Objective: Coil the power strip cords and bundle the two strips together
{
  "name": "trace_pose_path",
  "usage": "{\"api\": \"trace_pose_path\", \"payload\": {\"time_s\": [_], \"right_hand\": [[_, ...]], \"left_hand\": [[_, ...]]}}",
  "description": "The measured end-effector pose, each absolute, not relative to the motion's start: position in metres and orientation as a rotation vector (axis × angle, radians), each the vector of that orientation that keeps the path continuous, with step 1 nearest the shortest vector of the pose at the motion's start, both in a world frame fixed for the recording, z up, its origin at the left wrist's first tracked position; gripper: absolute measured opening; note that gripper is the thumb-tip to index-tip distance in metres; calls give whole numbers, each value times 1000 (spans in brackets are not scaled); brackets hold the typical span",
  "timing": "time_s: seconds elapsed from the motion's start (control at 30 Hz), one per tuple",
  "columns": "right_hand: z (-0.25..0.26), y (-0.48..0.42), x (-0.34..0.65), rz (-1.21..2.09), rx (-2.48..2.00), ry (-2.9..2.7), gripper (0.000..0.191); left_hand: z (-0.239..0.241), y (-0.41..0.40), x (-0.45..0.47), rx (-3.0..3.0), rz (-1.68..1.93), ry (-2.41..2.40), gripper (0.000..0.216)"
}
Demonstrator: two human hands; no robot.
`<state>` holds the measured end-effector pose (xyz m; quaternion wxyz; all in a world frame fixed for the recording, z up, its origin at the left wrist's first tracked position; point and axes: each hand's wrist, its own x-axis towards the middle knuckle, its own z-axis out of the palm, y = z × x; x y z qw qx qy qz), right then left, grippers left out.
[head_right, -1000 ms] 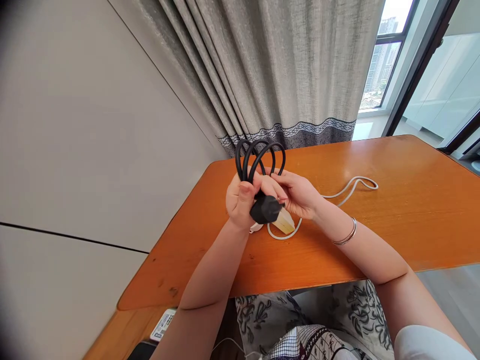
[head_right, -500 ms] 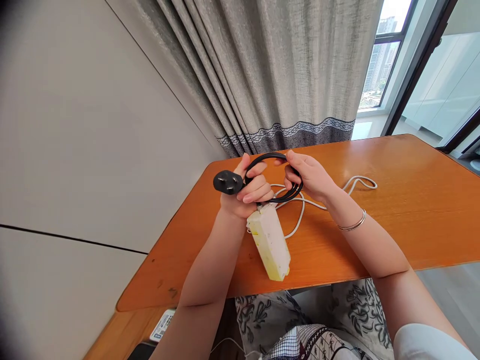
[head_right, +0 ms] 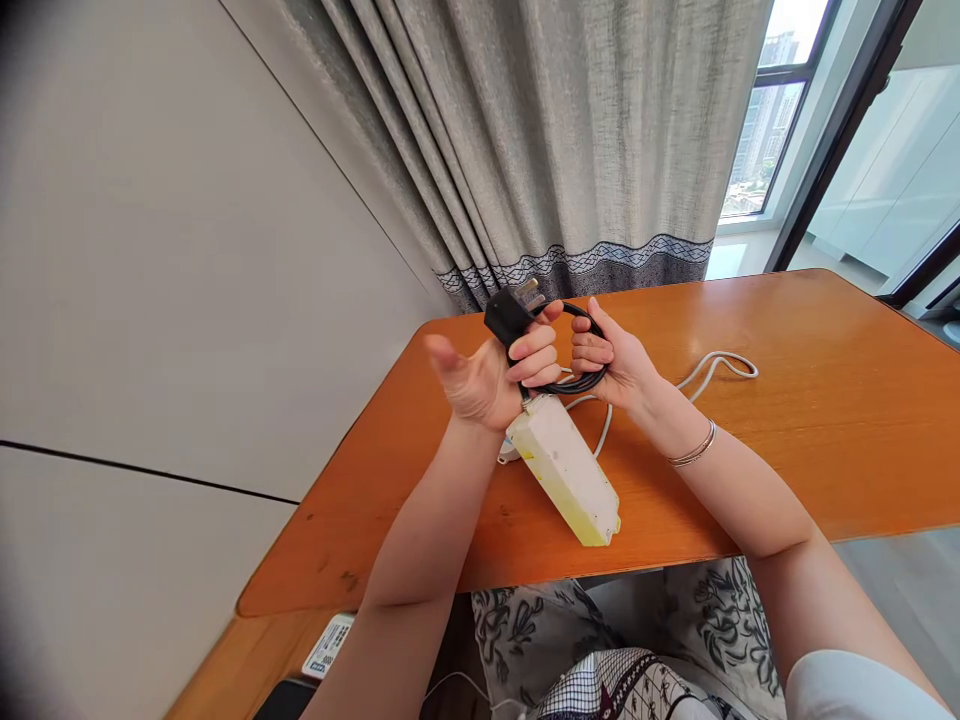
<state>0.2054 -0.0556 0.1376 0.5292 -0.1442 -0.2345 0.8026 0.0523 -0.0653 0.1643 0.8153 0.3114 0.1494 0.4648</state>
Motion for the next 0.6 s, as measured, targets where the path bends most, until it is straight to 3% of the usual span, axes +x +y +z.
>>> {"api": "trace_pose_path", "payload": {"time_s": [0.17, 0.37, 0.47, 0.6], "right_hand": [[123, -46, 207, 1297, -781, -1060, 58], [82, -29, 206, 168, -849, -1658, 55], [65, -24, 205, -96, -703, -1884, 52], [51, -28, 206, -197, -489, -2118, 45]], "left_hand": [[164, -71, 55, 771, 1041, 395, 13], [184, -70, 38, 771, 1354, 425, 23], [189, -65, 29, 787, 1454, 443, 24], [187, -60, 31, 802, 1517, 423, 20]]}}
